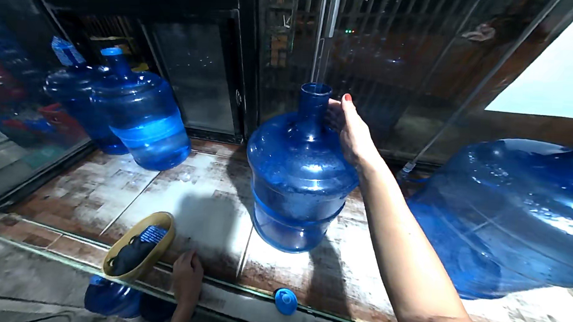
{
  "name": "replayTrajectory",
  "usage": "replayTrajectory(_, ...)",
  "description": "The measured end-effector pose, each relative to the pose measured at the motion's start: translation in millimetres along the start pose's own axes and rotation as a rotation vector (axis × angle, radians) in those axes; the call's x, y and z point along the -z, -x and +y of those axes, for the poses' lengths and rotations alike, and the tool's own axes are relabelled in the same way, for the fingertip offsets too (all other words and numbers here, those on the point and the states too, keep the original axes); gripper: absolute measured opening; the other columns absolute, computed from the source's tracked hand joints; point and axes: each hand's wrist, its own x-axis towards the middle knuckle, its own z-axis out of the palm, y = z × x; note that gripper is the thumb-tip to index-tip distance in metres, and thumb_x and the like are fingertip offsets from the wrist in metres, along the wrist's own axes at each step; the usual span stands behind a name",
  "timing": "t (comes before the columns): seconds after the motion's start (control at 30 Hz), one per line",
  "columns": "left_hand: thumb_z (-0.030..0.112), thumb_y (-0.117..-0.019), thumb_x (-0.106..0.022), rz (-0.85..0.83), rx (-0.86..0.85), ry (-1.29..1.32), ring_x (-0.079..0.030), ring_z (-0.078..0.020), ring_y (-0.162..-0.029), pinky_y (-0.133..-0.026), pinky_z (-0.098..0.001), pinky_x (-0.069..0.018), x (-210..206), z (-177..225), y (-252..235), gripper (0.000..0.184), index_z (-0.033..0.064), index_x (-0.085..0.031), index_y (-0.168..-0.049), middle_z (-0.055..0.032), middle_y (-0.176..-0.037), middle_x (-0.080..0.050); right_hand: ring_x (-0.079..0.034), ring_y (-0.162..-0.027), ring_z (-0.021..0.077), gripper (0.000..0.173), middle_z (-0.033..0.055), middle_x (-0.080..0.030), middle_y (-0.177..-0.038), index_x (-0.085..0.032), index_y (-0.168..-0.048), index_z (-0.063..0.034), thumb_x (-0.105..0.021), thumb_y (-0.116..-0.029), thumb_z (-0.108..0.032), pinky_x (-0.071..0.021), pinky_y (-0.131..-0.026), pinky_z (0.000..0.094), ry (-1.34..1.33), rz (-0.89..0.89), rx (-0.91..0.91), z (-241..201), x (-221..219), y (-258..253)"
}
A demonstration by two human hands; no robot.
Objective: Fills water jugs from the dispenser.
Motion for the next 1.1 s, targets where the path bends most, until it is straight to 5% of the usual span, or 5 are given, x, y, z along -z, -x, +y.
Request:
replayTrajectory(0.93, 0.002, -0.0996, -0.052, -0.005, -0.002, 0.005, -0.061, -0.0549, -0.116, -0.102, -0.0662, -0.045, 4.7, 1.8, 2.1, 0.029, -0.0084, -0.07, -0.12, -0.035, -0.118, -0.066, -0.058, -0.12, 0.0091, 0.062, 0.0169, -0.059, -0.135, -0.049, -0.141, 0.0072, -0.012, -0.1132, -0.034, -0.0438, -0.105, 0.025, -0.025, -0.034, 0.05, 4.1, 0.9, -3.5)
replayTrajectory(1.1, 0.001, -0.0995, -0.052, 0.025, -0.003, -0.002, -0.061, -0.0548, -0.115, -0.101, -0.0663, -0.0454, -1.0, -2.9, 1.4, 0.029, -0.0081, -0.07, -0.12, -0.0339, -0.117, -0.067, -0.056, -0.127, 0.0114, 0.064, 0.0185, -0.055, -0.142, -0.046, -0.146, 0.0062, -0.011, -0.1128, -0.036, -0.0414, -0.109, 0.0267, -0.036, -0.049, 0.029, 3.7, 1.5, -2.7)
